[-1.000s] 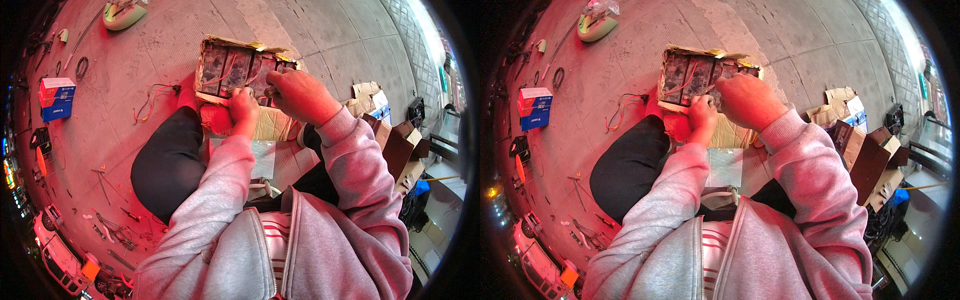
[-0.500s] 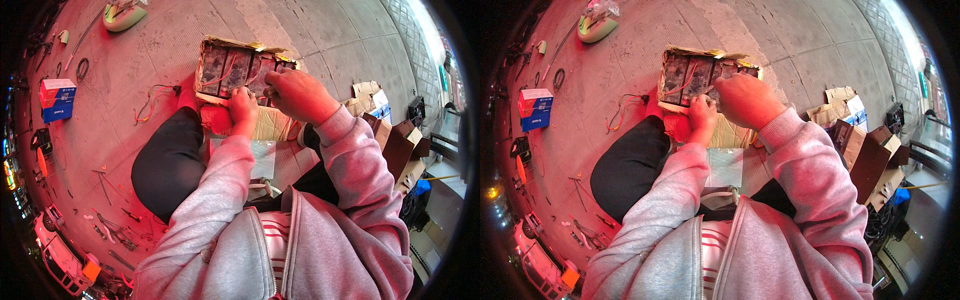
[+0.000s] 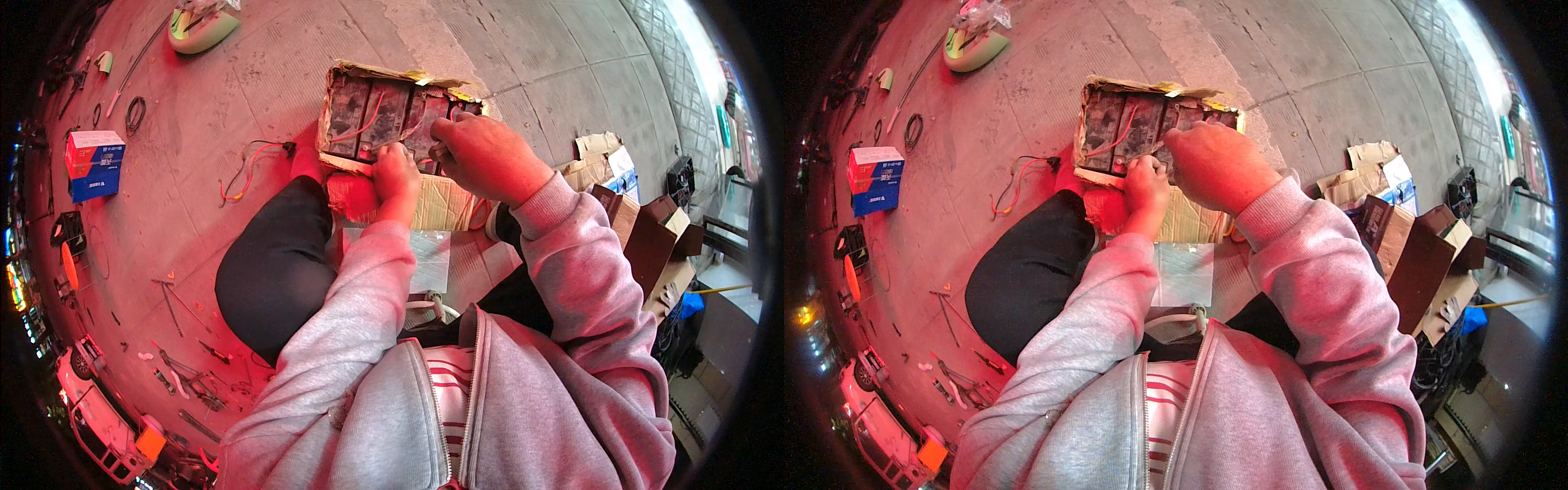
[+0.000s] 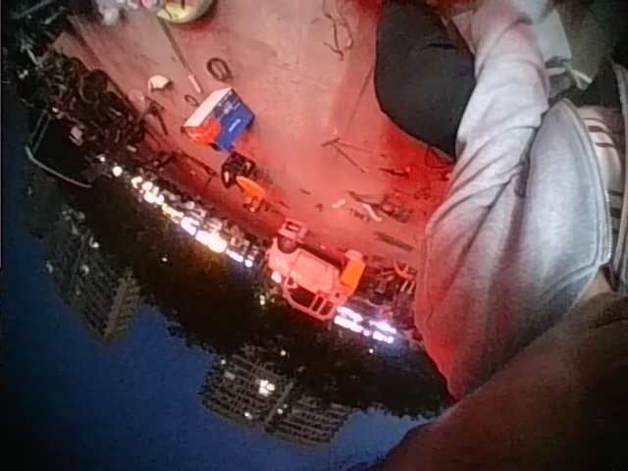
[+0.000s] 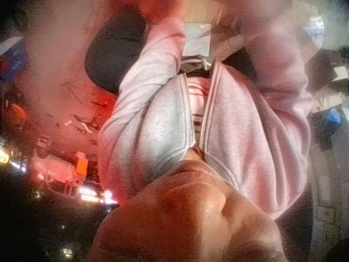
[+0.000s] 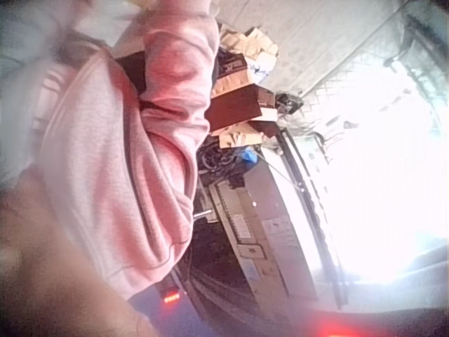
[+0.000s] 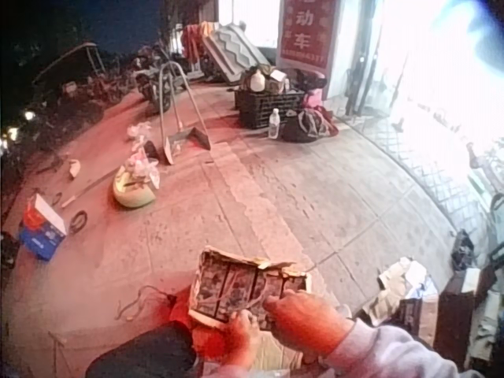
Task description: The person sits on the floor and uses scissors to cut wires connected to a battery pack. They then use their hands to strip insulation and connect wires to the battery terminals.
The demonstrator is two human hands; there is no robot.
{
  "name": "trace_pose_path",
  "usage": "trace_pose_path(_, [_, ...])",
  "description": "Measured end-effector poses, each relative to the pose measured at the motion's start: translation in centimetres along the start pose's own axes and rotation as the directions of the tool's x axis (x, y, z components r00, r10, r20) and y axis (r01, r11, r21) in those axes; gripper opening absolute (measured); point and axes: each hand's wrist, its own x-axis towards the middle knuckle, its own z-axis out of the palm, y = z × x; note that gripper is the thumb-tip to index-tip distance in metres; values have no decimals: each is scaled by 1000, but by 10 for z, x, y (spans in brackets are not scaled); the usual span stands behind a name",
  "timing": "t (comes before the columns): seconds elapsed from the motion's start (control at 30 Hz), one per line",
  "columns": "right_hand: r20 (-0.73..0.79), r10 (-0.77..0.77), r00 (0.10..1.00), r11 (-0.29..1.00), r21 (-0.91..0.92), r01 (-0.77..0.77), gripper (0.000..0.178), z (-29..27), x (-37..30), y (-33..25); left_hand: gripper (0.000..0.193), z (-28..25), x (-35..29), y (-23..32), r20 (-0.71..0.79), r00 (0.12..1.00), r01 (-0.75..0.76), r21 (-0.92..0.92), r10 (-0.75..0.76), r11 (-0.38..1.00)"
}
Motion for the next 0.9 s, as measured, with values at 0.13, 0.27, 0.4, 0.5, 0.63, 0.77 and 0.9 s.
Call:
trace_pose_path(0.13, [67,43,997,999,-8,-43,19,-2,0,0,13,-1,-1,-1,30,999,-44,-14,45,999])
trace_pose_path(0.27, [80,51,996,999,-11,-51,19,-1,2,0,9,0,-2,1,-37,999,-37,-10,37,999])
trace_pose_path(0.4, [45,40,998,999,-1,-40,20,1,1,-1,11,-1,0,1,-4,1000,-13,-9,13,1000])
trace_pose_path(0.5, [51,30,998,1000,-11,-30,20,0,1,0,12,-3,-1,0,-5,997,-75,-8,75,997])
trace_pose_path(0.63, [45,26,999,1000,-9,-25,20,0,1,1,13,-3,-2,3,-34,998,-61,23,61,998])
trace_pose_path(0.77, [34,19,999,1000,-10,-18,19,1,1,0,13,-2,-1,5,-36,999,-5,11,6,1000])
trace_pose_path(0.9, [18,15,1000,1000,-11,-15,19,0,1,-1,13,-1,-1,1,-9,999,-33,26,34,999])
